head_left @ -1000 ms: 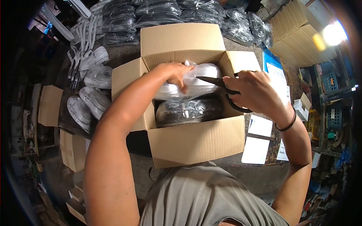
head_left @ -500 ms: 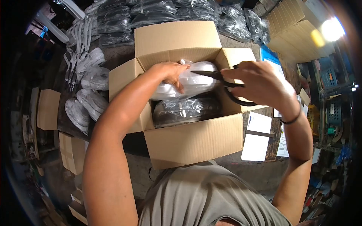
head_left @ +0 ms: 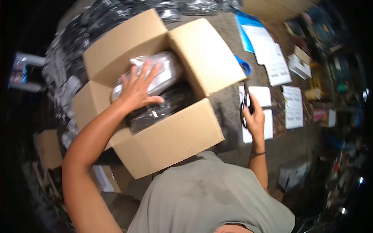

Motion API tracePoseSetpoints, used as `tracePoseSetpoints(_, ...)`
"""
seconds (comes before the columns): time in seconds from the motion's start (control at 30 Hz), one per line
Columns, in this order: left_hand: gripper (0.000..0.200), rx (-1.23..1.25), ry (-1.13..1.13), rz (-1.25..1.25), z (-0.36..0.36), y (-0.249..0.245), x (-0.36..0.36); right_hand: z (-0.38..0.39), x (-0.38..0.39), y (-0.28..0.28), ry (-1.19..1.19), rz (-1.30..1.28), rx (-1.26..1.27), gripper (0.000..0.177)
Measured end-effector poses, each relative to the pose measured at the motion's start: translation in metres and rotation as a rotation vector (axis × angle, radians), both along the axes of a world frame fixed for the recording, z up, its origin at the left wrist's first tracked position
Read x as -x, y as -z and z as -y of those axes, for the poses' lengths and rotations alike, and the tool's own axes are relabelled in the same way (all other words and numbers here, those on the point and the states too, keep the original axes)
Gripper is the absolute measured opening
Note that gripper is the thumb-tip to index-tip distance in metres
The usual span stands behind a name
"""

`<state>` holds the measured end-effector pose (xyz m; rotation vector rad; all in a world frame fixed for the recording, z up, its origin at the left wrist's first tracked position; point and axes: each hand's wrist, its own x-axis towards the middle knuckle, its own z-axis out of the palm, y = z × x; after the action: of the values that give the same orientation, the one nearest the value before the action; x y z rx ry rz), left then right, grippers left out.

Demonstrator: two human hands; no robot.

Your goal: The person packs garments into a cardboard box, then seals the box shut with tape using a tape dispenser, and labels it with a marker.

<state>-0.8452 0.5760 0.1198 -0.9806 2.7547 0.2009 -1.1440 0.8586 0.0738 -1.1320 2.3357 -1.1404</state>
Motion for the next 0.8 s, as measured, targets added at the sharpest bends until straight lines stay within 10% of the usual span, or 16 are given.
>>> tracePoseSetpoints(0.23, 0.110, 0.180, 0.110, 0.032, 0.006, 0.023, -0.004, -0.026, -0.054, 0.093, -0.025, -0.103, -0.387, 0.067)
tracePoseSetpoints(0.53, 0.119, -0.044, 0.088, -0.036, 0.008, -0.002, -0.003, -0.043, -0.056, 0.163, -0.205, -0.275, -0.299, 0.052)
tracePoseSetpoints(0.7, 0.071, 0.094, 0.110, -0.897, -0.008, -0.091, -0.089, -0.042, -0.053, 0.153, -0.427, -0.469, -0.388, 0.048)
tracePoseSetpoints(0.8, 0.048, 0.251, -0.648, -1.459, -0.010, -0.074, -0.214, -0.047, -0.039, 0.157, -0.447, -0.479, -0.399, 0.044)
